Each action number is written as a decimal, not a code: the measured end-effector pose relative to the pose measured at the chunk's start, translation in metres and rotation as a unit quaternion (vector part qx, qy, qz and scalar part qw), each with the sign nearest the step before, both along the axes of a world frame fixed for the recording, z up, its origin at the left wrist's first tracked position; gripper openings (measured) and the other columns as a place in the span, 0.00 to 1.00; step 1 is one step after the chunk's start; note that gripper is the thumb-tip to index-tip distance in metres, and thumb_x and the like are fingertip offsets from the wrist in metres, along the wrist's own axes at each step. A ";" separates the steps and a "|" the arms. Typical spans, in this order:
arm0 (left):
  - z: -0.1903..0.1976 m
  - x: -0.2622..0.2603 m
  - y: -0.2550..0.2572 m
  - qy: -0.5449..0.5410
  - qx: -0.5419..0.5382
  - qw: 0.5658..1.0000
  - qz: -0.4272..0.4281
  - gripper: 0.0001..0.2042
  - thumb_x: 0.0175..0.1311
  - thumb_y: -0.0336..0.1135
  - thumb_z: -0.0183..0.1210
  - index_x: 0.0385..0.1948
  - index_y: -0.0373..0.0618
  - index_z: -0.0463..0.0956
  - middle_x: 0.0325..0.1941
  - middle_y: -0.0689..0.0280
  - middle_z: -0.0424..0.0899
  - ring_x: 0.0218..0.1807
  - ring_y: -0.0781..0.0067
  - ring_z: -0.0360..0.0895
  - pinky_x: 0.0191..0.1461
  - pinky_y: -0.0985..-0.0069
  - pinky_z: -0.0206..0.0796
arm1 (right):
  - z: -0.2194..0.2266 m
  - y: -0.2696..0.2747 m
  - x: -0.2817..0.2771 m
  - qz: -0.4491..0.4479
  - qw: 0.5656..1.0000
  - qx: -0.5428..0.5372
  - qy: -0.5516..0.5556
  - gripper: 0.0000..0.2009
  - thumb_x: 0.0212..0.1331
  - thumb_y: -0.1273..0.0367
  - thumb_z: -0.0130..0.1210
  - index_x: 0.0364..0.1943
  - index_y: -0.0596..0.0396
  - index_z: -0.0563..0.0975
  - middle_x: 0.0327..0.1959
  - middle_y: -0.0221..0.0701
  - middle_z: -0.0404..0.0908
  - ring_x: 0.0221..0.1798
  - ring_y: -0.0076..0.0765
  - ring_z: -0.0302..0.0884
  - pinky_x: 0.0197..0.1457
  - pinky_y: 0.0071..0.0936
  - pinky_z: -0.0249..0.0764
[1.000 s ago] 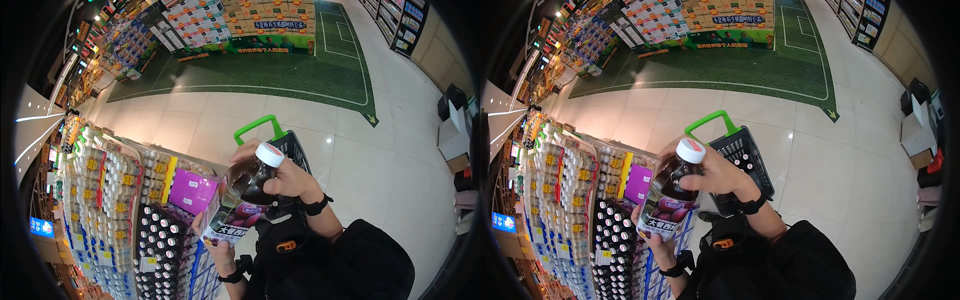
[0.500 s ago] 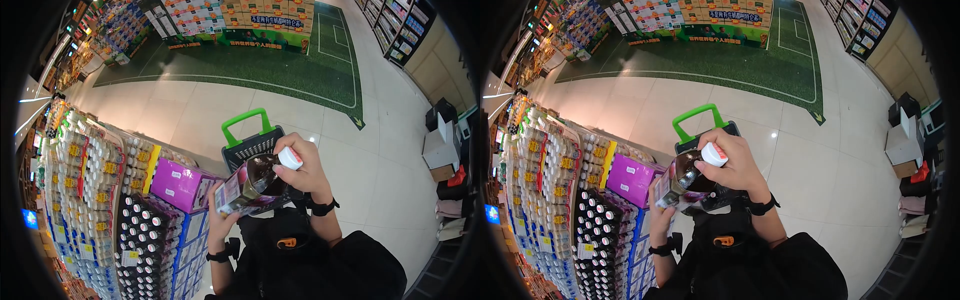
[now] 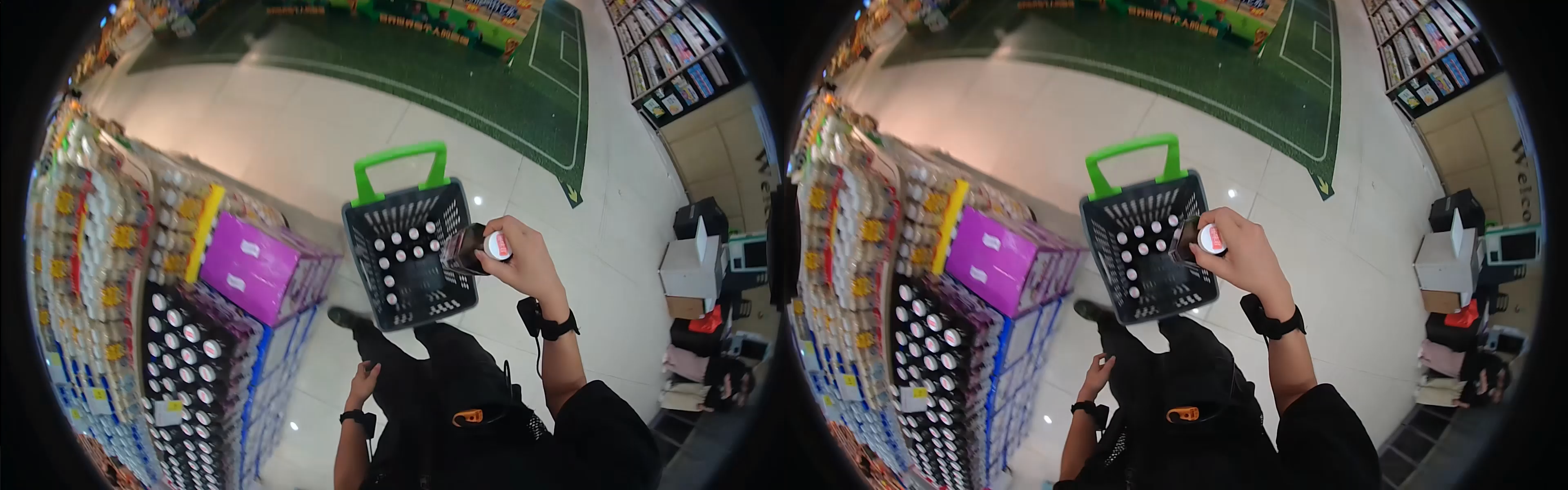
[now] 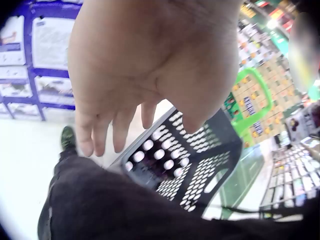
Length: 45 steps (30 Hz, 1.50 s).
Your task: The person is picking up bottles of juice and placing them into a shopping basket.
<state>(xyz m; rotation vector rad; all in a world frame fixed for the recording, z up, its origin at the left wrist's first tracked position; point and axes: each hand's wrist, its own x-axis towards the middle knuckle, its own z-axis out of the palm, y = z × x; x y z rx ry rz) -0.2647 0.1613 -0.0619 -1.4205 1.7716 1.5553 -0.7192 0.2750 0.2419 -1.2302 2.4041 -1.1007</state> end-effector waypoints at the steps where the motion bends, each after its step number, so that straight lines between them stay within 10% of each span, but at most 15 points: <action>1: -0.016 0.017 0.024 -0.026 -0.037 0.997 -0.058 0.37 0.65 0.62 0.56 0.64 0.38 0.65 0.54 0.43 0.81 0.57 0.50 0.80 0.60 0.62 0.71 | -0.022 -0.007 -0.004 0.003 0.999 0.028 -0.019 0.16 0.51 0.66 0.68 0.41 0.54 0.76 0.35 0.37 0.80 0.33 0.46 0.80 0.38 0.33 0.77; 9: -0.030 0.042 0.045 -0.151 0.100 0.981 -0.076 0.38 0.64 0.63 0.54 0.68 0.42 0.62 0.63 0.38 0.72 0.65 0.38 0.70 0.68 0.55 0.64 | -0.338 -0.039 0.018 0.190 0.962 0.187 -0.055 0.16 0.51 0.69 0.66 0.41 0.51 0.72 0.38 0.37 0.76 0.38 0.51 0.79 0.41 0.42 0.76; 17: -0.055 0.096 0.052 -0.157 0.070 0.985 0.019 0.31 0.66 0.54 0.58 0.64 0.44 0.66 0.63 0.42 0.70 0.64 0.39 0.69 0.66 0.55 0.65 | -0.554 -0.069 0.059 0.208 0.910 0.349 -0.077 0.20 0.51 0.67 0.65 0.47 0.47 0.69 0.47 0.36 0.75 0.49 0.49 0.80 0.46 0.45 0.79; 45: -0.066 0.081 0.045 -0.191 0.062 0.976 0.079 0.32 0.65 0.48 0.61 0.65 0.37 0.62 0.62 0.38 0.69 0.64 0.36 0.69 0.66 0.54 0.63 | -0.674 -0.084 0.103 0.037 0.922 0.353 -0.153 0.25 0.51 0.74 0.63 0.54 0.47 0.66 0.46 0.57 0.73 0.50 0.69 0.76 0.54 0.52 0.76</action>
